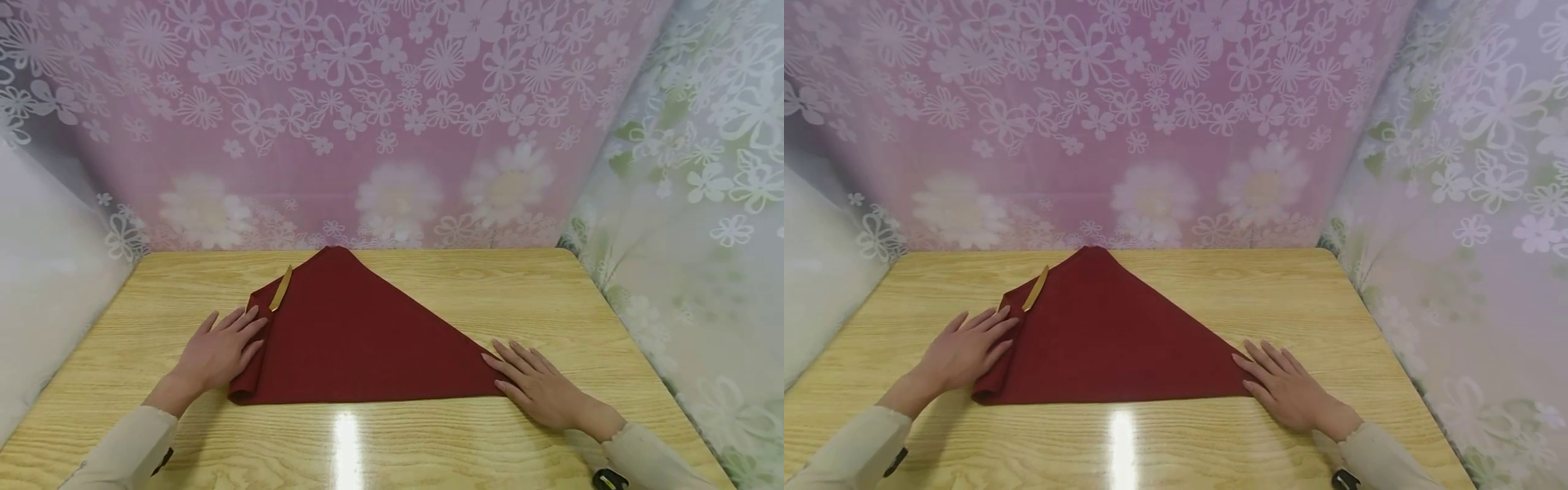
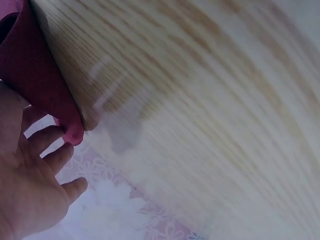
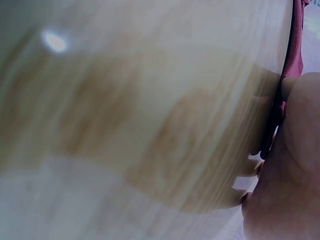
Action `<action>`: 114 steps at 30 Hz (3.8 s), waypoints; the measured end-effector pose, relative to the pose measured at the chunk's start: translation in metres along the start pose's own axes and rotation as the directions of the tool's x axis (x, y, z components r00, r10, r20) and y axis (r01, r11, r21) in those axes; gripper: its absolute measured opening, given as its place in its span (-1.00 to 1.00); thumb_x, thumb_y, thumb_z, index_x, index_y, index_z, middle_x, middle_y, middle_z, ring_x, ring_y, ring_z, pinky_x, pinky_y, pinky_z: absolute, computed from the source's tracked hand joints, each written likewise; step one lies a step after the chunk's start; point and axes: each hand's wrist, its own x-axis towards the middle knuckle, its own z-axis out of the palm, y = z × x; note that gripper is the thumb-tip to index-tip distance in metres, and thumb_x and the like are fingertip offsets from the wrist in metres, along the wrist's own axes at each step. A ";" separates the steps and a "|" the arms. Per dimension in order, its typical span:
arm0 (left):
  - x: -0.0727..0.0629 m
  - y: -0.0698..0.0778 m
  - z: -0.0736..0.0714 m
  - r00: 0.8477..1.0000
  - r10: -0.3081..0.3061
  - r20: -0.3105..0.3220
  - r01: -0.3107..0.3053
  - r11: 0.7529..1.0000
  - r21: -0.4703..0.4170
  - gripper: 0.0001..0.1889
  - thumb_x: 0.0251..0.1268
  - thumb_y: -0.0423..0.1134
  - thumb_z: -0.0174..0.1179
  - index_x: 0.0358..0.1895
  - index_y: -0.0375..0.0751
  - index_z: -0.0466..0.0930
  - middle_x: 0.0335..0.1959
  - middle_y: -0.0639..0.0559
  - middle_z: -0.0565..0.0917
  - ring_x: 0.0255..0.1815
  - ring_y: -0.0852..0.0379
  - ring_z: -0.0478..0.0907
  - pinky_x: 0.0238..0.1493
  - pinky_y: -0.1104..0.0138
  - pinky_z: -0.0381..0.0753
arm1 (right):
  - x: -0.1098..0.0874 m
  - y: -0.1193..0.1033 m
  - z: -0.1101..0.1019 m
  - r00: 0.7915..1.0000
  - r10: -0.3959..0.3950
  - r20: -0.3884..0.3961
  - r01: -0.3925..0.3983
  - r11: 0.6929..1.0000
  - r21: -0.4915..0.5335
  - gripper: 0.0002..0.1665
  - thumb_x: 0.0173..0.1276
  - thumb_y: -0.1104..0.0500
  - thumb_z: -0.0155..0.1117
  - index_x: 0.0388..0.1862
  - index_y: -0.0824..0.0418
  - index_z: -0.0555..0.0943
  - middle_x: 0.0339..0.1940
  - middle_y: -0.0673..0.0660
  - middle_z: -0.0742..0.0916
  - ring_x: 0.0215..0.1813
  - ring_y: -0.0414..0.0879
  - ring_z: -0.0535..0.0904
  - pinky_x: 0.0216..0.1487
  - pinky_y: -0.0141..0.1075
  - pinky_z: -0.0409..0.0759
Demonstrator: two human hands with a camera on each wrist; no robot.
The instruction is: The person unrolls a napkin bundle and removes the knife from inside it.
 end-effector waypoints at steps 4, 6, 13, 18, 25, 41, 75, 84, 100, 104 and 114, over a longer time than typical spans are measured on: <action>-0.001 0.003 0.001 0.999 0.033 -0.027 -0.033 0.999 -0.003 -0.56 0.34 -0.19 0.13 0.25 -0.24 0.49 0.26 -0.22 0.46 0.29 -0.17 0.35 0.25 -0.17 0.19 | 0.000 -0.001 0.000 1.000 -0.004 0.003 0.004 1.000 0.005 -0.44 0.52 0.05 0.00 0.47 0.05 0.29 0.48 0.19 0.28 0.41 0.29 0.17 0.19 0.28 0.19; -0.001 0.005 0.002 0.999 0.037 -0.011 -0.037 0.999 0.002 -0.56 0.36 -0.18 0.10 0.28 -0.21 0.47 0.27 -0.23 0.45 0.30 -0.17 0.35 0.24 -0.19 0.19 | -0.001 0.002 0.004 1.000 -0.018 -0.011 0.018 1.000 -0.001 -0.42 0.52 0.07 0.01 0.48 0.04 0.27 0.49 0.17 0.26 0.44 0.24 0.14 0.26 0.23 0.15; -0.006 0.009 0.002 0.990 -0.039 0.133 0.047 0.998 -0.053 -0.40 0.45 0.15 -0.09 0.42 -0.08 0.31 0.42 -0.20 0.24 0.41 -0.20 0.15 0.30 -0.23 -0.01 | 0.001 -0.002 -0.002 1.000 0.001 0.001 -0.001 1.000 0.029 -0.43 0.52 0.05 0.00 0.47 0.04 0.28 0.47 0.19 0.28 0.41 0.29 0.16 0.20 0.28 0.16; -0.007 0.009 0.004 0.988 -0.047 0.148 0.056 0.997 -0.052 -0.37 0.46 0.18 -0.13 0.46 -0.07 0.24 0.45 -0.19 0.19 0.42 -0.20 0.12 0.31 -0.23 -0.04 | 0.000 -0.001 -0.002 1.000 0.005 0.016 -0.005 1.000 0.019 -0.43 0.53 0.06 -0.02 0.48 0.05 0.26 0.49 0.18 0.25 0.44 0.26 0.12 0.25 0.26 0.11; -0.009 0.008 0.008 0.984 -0.054 0.170 0.065 0.996 -0.062 -0.34 0.46 0.19 -0.15 0.48 -0.09 0.17 0.47 -0.20 0.13 0.44 -0.21 0.08 0.31 -0.25 -0.04 | 0.002 -0.005 -0.007 0.999 0.019 0.041 -0.020 0.999 0.024 -0.44 0.52 0.05 0.00 0.46 0.07 0.30 0.48 0.19 0.27 0.42 0.29 0.15 0.21 0.29 0.16; -0.009 0.005 0.011 0.993 -0.026 0.113 0.033 0.997 -0.064 -0.37 0.43 0.18 -0.08 0.43 -0.09 0.28 0.43 -0.21 0.22 0.39 -0.22 0.17 0.27 -0.26 0.04 | 0.004 0.000 -0.007 0.999 -0.052 -0.001 0.052 0.999 -0.007 -0.44 0.47 0.05 0.09 0.42 0.10 0.36 0.42 0.23 0.36 0.36 0.31 0.24 0.20 0.17 0.25; 0.034 0.020 -0.008 0.989 -0.035 0.143 0.031 0.999 0.032 -0.59 0.11 -0.23 0.21 0.08 -0.19 0.50 0.15 -0.40 0.47 0.23 -0.33 0.34 0.21 -0.24 0.20 | 0.006 0.000 -0.011 0.999 0.002 0.043 -0.004 0.999 0.039 -0.45 0.48 0.01 0.09 0.39 0.11 0.41 0.41 0.24 0.37 0.37 0.34 0.22 0.27 0.18 0.22; 0.030 0.016 0.001 0.987 -0.079 0.139 0.090 0.993 -0.070 -0.54 0.10 -0.26 0.16 0.13 -0.24 0.46 0.21 -0.42 0.43 0.19 -0.33 0.40 -0.10 -0.17 0.50 | 0.005 0.001 -0.007 1.000 0.001 0.026 -0.002 0.999 0.042 -0.45 0.50 0.00 0.05 0.41 0.10 0.38 0.42 0.23 0.35 0.39 0.33 0.19 0.27 0.20 0.19; 0.026 0.019 0.006 0.988 -0.145 0.047 0.146 0.989 -0.031 -0.60 0.18 -0.20 0.19 0.10 -0.18 0.52 0.18 -0.33 0.49 0.14 -0.27 0.45 0.02 -0.23 0.37 | 0.001 0.000 -0.002 0.999 -0.033 -0.040 0.033 0.999 0.006 -0.46 0.46 0.06 0.11 0.39 0.11 0.41 0.40 0.25 0.38 0.35 0.35 0.26 0.22 0.21 0.24; 0.025 0.017 0.007 0.986 -0.160 0.041 0.161 0.986 -0.033 -0.61 0.20 -0.20 0.17 0.11 -0.18 0.51 0.19 -0.33 0.48 0.15 -0.29 0.44 0.05 -0.25 0.33 | 0.001 0.000 -0.002 0.999 -0.032 -0.039 0.032 0.999 0.000 -0.46 0.46 0.05 0.11 0.40 0.10 0.40 0.40 0.25 0.38 0.35 0.34 0.26 0.22 0.20 0.24; 0.017 0.002 0.009 0.984 -0.176 -0.025 0.175 0.983 -0.048 -0.64 0.25 -0.23 0.06 0.09 -0.24 0.49 0.19 -0.38 0.45 0.13 -0.34 0.42 0.11 -0.26 0.27 | 0.002 0.000 -0.003 0.999 -0.037 -0.035 0.037 0.999 0.003 -0.45 0.46 0.06 0.11 0.40 0.11 0.40 0.40 0.25 0.38 0.35 0.34 0.26 0.22 0.20 0.24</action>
